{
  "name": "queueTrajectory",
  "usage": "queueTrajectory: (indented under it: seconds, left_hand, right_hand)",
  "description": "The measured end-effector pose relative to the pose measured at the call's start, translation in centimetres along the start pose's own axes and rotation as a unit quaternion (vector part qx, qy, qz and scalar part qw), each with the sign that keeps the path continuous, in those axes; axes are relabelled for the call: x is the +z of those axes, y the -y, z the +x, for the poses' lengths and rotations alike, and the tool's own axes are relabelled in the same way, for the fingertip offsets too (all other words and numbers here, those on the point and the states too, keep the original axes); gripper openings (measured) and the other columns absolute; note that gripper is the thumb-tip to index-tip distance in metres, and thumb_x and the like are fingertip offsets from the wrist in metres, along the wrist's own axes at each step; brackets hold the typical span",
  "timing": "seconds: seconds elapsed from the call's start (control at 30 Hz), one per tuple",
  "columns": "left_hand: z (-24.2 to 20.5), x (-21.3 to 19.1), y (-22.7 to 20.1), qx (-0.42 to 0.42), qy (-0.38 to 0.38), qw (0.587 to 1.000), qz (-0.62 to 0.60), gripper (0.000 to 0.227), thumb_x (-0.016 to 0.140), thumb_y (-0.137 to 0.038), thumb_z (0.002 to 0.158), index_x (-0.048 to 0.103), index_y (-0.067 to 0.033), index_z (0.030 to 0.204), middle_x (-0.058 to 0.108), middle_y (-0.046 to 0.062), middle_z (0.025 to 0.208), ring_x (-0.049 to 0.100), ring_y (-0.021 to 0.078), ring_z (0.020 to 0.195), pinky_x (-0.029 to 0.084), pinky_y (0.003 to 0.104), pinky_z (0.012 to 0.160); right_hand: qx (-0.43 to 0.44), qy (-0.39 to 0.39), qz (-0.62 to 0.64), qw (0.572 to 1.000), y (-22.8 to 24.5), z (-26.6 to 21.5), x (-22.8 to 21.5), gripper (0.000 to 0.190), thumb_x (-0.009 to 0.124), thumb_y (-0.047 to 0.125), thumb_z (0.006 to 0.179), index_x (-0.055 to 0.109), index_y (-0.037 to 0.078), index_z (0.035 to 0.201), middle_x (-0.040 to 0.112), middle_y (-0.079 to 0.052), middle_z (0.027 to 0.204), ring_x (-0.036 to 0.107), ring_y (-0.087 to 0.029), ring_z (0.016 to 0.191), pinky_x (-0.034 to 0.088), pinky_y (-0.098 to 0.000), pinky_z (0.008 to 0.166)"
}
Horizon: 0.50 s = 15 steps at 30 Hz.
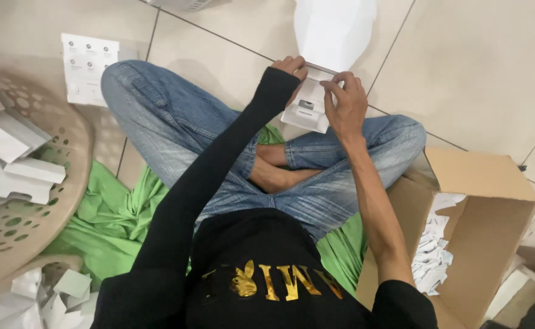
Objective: The person sits on the floor and folds flat white cardboard boxes into shape, pressing the flaps together. They take printed paper inserts from a cardboard carton and place an insert into each box, setting finished boxes onto a growing pile of closed boxes on the floor.
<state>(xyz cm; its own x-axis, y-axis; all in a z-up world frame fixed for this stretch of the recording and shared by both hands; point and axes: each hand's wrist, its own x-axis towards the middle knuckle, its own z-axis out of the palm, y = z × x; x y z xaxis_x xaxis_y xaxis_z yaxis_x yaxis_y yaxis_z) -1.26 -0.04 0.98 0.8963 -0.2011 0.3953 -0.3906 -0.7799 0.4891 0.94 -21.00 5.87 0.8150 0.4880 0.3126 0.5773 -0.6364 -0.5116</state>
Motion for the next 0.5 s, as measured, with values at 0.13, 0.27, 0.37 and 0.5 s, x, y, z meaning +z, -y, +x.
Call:
queueTrajectory:
  seconds: [0.13,0.27,0.37,0.5]
  left_hand:
    - [-2.6,-7.9,-2.5,-0.052,-0.063,0.996,-0.028,0.022,0.072,-0.007,0.085,0.061,-0.0019,0.104,0.060,0.012,0.107,0.061,0.0323,0.096,0.049,0.044,0.076]
    - [-10.2,-16.5,-2.7,-0.164,-0.133,0.977,-0.034,0.017,0.073,-0.004,0.088,0.060,-0.0055,0.100,0.064,0.009,0.106,0.064,0.0298,0.099,0.052,0.042,0.080]
    - [-18.8,-22.5,-3.0,-0.228,-0.231,0.945,0.033,0.016,0.074,-0.005,0.091,0.060,-0.0066,0.100,0.065,0.009,0.107,0.066,0.0297,0.101,0.054,0.041,0.081]
    - [-29.2,-28.2,-5.8,-0.376,-0.303,0.874,0.063,0.015,0.074,-0.006,0.088,0.063,-0.0050,0.097,0.067,0.008,0.097,0.069,0.0284,0.090,0.054,0.040,0.074]
  right_hand:
    - [-0.035,-0.004,0.059,0.998,5.6,2.6,-1.1,0.023,0.076,-0.004,0.091,0.077,0.011,0.108,0.060,-0.006,0.109,0.061,-0.025,0.098,0.053,-0.0386,0.082]
    - [-0.105,0.053,0.154,0.981,13.6,6.0,0.6,0.024,0.074,-0.007,0.095,0.079,0.011,0.111,0.059,-0.009,0.111,0.060,-0.023,0.087,0.049,-0.0376,0.072]
    - [-0.198,0.102,0.198,0.954,22.1,7.5,3.3,0.024,0.074,-0.008,0.097,0.079,0.011,0.112,0.059,-0.010,0.113,0.059,-0.024,0.089,0.048,-0.0371,0.072]
    - [-0.266,0.203,0.264,0.905,32.4,7.0,6.6,0.025,0.073,-0.008,0.097,0.078,0.010,0.113,0.060,-0.010,0.115,0.060,-0.023,0.086,0.047,-0.0363,0.069]
